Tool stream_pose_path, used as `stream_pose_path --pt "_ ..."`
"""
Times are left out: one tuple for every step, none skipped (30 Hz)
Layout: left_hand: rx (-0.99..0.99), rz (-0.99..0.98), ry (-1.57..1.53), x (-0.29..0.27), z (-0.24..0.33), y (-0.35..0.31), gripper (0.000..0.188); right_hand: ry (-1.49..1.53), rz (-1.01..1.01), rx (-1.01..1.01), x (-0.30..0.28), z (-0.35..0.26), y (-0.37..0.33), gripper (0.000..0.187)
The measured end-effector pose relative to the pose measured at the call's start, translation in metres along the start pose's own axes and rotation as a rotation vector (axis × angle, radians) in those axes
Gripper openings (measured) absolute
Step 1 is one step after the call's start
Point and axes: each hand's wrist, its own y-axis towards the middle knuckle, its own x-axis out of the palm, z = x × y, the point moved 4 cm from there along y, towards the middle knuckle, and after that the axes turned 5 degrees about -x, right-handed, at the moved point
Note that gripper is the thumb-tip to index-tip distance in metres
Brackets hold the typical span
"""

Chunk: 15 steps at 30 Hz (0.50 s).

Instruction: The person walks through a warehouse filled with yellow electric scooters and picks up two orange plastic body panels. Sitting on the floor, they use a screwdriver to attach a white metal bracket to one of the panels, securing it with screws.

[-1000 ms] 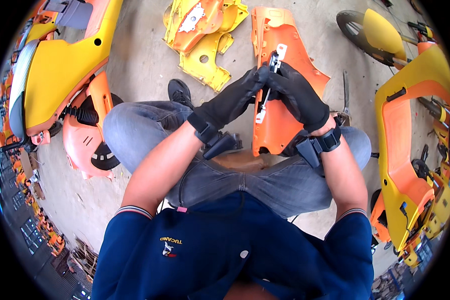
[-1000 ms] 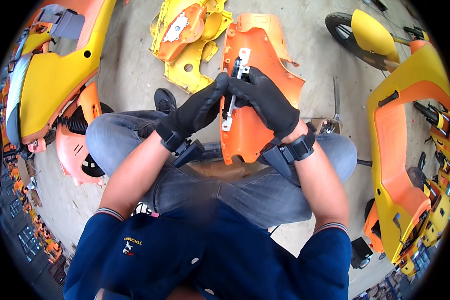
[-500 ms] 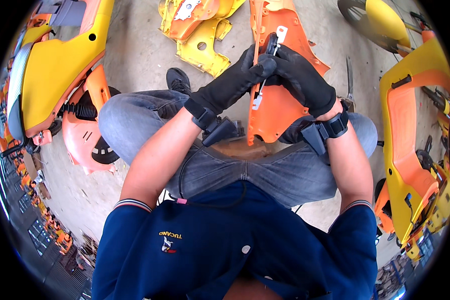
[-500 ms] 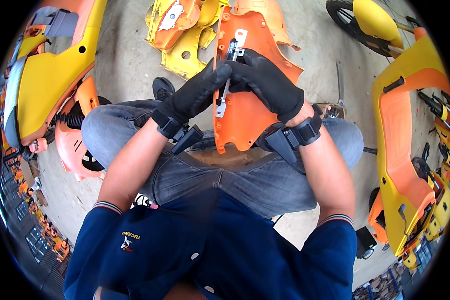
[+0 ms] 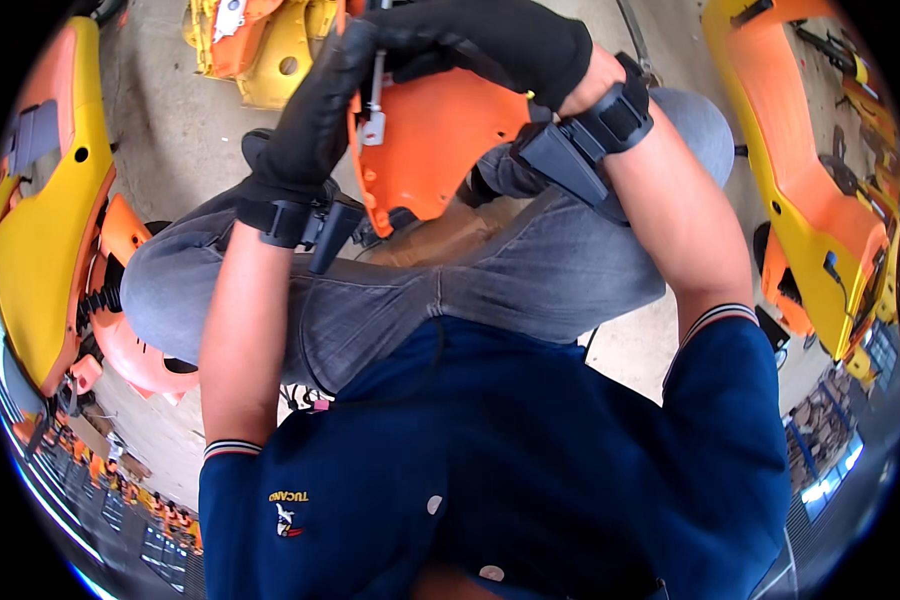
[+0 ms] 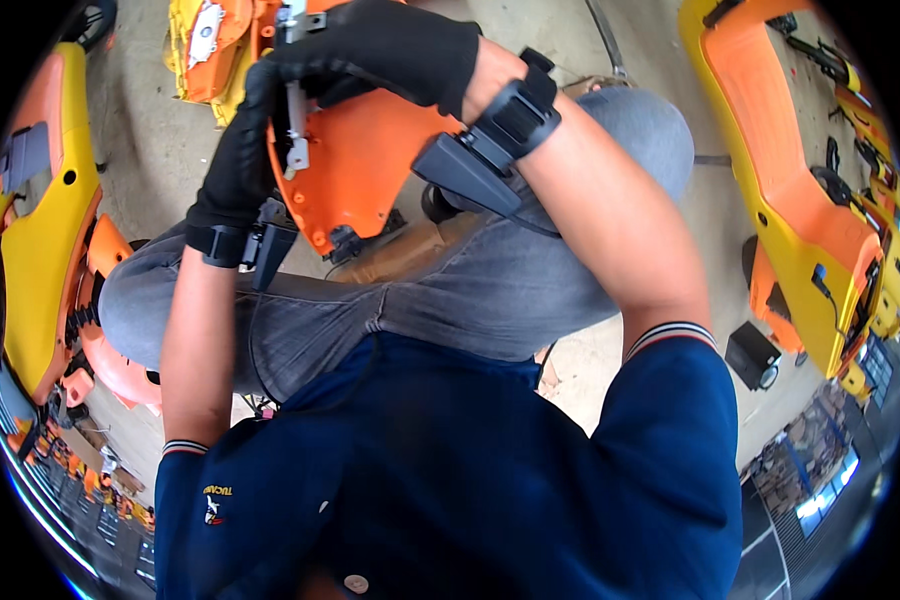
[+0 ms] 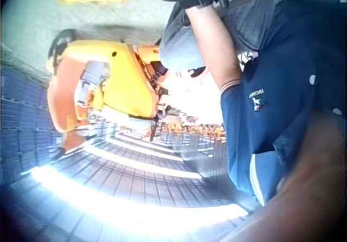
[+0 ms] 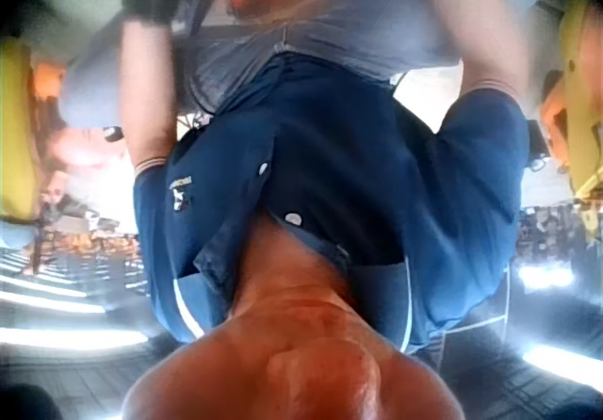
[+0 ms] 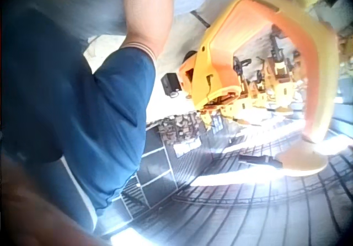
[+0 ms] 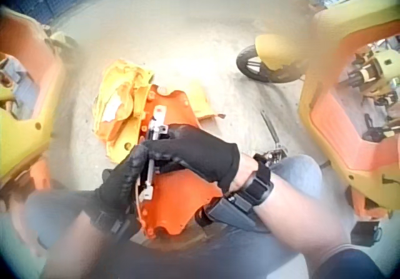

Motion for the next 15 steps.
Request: stream_pose_path --pt "0.014 0.062 0.109 -0.003 -0.002 -0.001 0.049 0.111 -0.001 0.01 0.0 -0.002 -0.004 0.025" --pt "0.023 0.127 0.217 -0.006 -0.005 -0.001 0.052 0.097 0.039 0.021 -0.003 -0.002 -0.008 0.028" --pt "0.022 0.195 0.318 -0.008 -0.01 -0.004 0.055 0.082 0.074 0.034 -0.006 0.0 -0.011 0.03" --pt "0.062 0.231 0.475 -0.022 -0.017 -0.009 0.055 0.083 0.06 0.013 -0.004 -0.002 -0.009 0.031" --pt "0.101 0.27 0.634 -0.032 -0.015 -0.011 0.056 0.085 0.042 -0.009 -0.003 -0.004 -0.008 0.032" --pt "-0.246 0.332 0.017 -0.05 -0.021 -0.014 0.054 0.087 0.02 -0.03 -0.001 -0.006 -0.008 0.032" --pt "-0.1 0.271 0.253 -0.045 -0.009 -0.011 0.053 0.021 0.079 0.026 -0.002 -0.012 -0.013 0.036" --pt "0.039 0.213 0.5 -0.033 0.0 -0.006 0.052 0.007 0.106 0.011 -0.003 -0.013 -0.014 0.036" --pt "0.172 0.152 0.749 -0.021 0.007 -0.003 0.051 -0.005 0.132 -0.002 -0.004 -0.014 -0.015 0.036" --pt "0.142 0.167 0.663 -0.017 0.013 0.0 0.05 -0.076 0.158 0.05 -0.006 -0.019 -0.017 0.035" --pt "0.115 0.186 0.579 -0.011 0.02 0.003 0.049 -0.147 0.187 0.097 -0.006 -0.027 -0.02 0.035" --pt "0.091 0.216 0.493 -0.009 0.025 0.004 0.048 -0.133 0.176 0.077 -0.002 -0.031 -0.019 0.034" --pt "-0.074 0.283 0.12 0.005 0.03 0.006 0.046 -0.165 0.265 0.141 0.004 -0.036 -0.016 0.03" --pt "-0.128 0.219 -0.068 -0.004 0.022 0.012 0.048 -0.222 0.256 0.082 -0.002 -0.02 -0.014 0.036" --pt "-0.165 0.223 -0.157 -0.01 0.015 0.009 0.047 -0.278 0.251 0.023 -0.009 -0.004 -0.012 0.045"
